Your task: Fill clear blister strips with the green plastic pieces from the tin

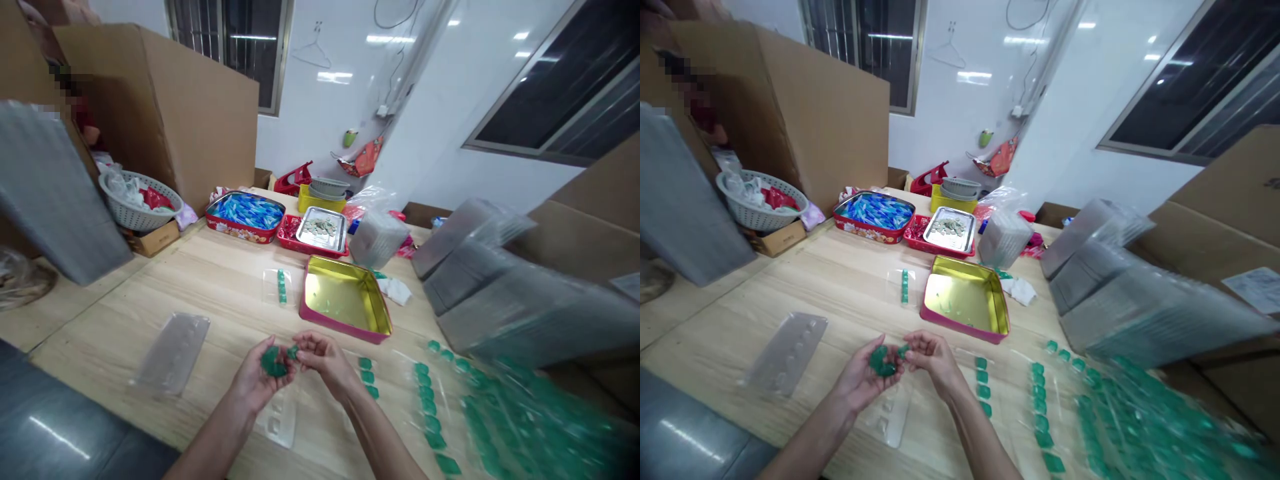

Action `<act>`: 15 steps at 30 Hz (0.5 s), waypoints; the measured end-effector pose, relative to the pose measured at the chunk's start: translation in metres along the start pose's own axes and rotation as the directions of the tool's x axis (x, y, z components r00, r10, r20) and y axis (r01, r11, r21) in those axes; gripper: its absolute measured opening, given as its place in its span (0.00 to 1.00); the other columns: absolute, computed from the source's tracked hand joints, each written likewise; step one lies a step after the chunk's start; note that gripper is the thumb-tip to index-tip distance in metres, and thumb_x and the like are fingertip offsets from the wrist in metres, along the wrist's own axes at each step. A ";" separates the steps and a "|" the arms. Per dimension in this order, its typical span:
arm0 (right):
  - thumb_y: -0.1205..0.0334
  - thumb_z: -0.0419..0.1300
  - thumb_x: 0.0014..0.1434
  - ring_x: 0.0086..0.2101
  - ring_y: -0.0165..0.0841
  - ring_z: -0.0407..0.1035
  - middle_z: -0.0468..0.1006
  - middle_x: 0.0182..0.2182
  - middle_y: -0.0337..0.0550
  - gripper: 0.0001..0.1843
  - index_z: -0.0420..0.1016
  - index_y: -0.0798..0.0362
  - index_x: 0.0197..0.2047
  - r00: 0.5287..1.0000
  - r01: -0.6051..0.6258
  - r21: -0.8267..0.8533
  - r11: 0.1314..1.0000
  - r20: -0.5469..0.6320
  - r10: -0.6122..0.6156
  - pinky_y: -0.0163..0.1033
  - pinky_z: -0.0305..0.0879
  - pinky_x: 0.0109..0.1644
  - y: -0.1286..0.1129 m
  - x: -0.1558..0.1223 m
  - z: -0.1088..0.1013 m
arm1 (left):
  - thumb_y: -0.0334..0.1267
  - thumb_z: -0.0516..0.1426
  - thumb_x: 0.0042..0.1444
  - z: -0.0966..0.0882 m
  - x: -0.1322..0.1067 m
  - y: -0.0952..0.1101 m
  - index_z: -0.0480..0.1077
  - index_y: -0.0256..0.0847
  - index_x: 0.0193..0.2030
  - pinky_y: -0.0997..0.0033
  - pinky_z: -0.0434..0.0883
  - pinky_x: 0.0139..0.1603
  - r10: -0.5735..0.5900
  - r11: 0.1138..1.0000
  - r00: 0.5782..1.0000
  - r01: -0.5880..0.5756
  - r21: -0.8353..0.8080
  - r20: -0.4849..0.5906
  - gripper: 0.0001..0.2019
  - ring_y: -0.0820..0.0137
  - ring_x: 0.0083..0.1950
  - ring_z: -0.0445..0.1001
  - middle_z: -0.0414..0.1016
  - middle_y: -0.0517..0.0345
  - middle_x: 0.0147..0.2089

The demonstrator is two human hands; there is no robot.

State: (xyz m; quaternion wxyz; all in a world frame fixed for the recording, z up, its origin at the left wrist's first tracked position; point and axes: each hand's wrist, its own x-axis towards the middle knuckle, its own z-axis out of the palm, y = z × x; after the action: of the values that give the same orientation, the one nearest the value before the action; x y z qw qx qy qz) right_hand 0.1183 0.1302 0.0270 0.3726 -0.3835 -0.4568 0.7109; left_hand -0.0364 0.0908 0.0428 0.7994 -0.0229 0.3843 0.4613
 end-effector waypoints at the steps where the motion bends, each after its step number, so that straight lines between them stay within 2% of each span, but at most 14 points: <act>1: 0.61 0.71 0.37 0.22 0.26 0.66 0.75 0.23 0.37 0.17 0.75 0.56 0.33 1.000 -0.004 -0.013 1.000 -0.009 0.004 0.32 0.61 0.26 0.002 0.003 0.001 | 0.41 0.49 0.59 -0.004 0.000 0.003 0.70 0.31 0.26 0.73 0.70 0.26 -0.006 1.000 1.000 0.006 0.008 -0.001 0.18 0.70 0.22 0.72 0.74 0.51 0.21; 7: 0.57 0.68 0.39 0.21 0.26 0.65 0.72 0.19 0.35 0.15 0.72 0.57 0.29 0.988 0.026 -0.237 0.971 -0.141 -0.061 0.32 0.62 0.26 0.016 0.014 -0.001 | 0.40 0.50 0.59 -0.024 0.005 0.020 0.70 0.30 0.24 0.74 0.72 0.27 0.078 0.997 0.996 -0.078 0.002 -0.050 0.18 0.72 0.22 0.72 0.73 0.49 0.20; 11: 0.59 0.64 0.41 0.18 0.25 0.61 0.70 0.16 0.34 0.11 0.72 0.58 0.26 0.994 0.009 -0.362 0.932 -0.101 -0.049 0.31 0.57 0.22 0.035 0.015 -0.005 | 0.39 0.50 0.59 -0.038 0.003 0.012 0.70 0.29 0.24 0.73 0.72 0.27 0.056 0.996 0.994 -0.061 -0.058 -0.090 0.17 0.72 0.22 0.72 0.73 0.49 0.20; 15: 0.64 0.61 0.42 0.19 0.26 0.62 0.69 0.16 0.34 0.06 0.74 0.58 0.26 0.994 0.033 -0.529 0.848 -0.072 -0.084 0.30 0.56 0.22 0.045 0.022 -0.007 | 0.39 0.50 0.59 -0.043 -0.001 -0.002 0.70 0.29 0.24 0.73 0.72 0.29 0.035 0.994 0.996 -0.043 -0.099 -0.085 0.18 0.72 0.23 0.72 0.73 0.49 0.20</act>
State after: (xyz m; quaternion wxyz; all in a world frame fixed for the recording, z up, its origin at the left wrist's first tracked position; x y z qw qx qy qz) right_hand 0.1073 0.1381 -0.0215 0.2957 -0.4894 -0.6279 0.5281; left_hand -0.0606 0.0725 0.0129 0.7713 -0.0749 0.3938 0.4943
